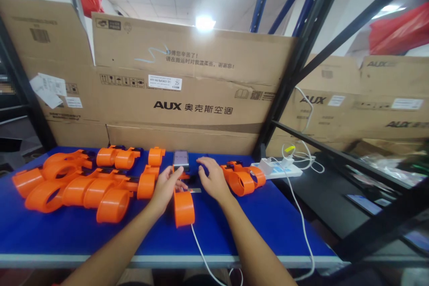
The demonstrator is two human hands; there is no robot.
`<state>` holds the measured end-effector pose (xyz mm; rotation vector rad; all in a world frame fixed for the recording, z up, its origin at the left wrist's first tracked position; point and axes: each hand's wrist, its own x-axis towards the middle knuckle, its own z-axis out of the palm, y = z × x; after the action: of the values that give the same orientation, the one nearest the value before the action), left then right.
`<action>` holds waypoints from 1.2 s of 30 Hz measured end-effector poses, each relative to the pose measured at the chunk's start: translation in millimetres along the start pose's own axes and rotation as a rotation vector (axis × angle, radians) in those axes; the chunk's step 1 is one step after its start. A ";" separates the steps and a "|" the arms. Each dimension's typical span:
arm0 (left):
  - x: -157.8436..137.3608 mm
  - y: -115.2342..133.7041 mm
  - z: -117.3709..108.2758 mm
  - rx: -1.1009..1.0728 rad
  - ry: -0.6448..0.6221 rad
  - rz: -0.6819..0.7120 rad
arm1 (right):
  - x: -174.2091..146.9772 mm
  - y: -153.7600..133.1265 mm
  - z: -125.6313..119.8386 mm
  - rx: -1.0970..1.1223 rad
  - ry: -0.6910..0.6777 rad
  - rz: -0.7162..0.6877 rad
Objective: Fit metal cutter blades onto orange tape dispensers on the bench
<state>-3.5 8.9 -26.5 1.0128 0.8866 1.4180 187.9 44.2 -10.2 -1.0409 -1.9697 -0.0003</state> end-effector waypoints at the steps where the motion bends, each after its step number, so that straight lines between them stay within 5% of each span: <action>1: 0.8 -1.2 -0.7 0.002 0.005 -0.008 | -1.6 -6.0 -1.2 0.103 -0.039 -0.041; 4: 3.3 -3.9 -2.8 -0.018 0.021 -0.031 | -5.3 -22.3 0.1 0.243 -0.123 -0.091; 8: 3.9 -2.5 -3.3 -0.057 0.013 -0.026 | -8.0 -34.0 9.7 0.179 -0.073 -0.029; 30: 0.2 2.2 -3.2 0.002 0.001 0.042 | -15.6 -34.8 21.4 0.074 0.030 -0.129; 36: -1.6 7.7 -2.5 -0.246 -0.019 -0.143 | -10.7 -33.3 14.4 0.133 -0.109 -0.108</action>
<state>-8.6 6.6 -20.4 0.7613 0.7345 1.3560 158.5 20.8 -14.1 -0.8635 -2.0922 0.1289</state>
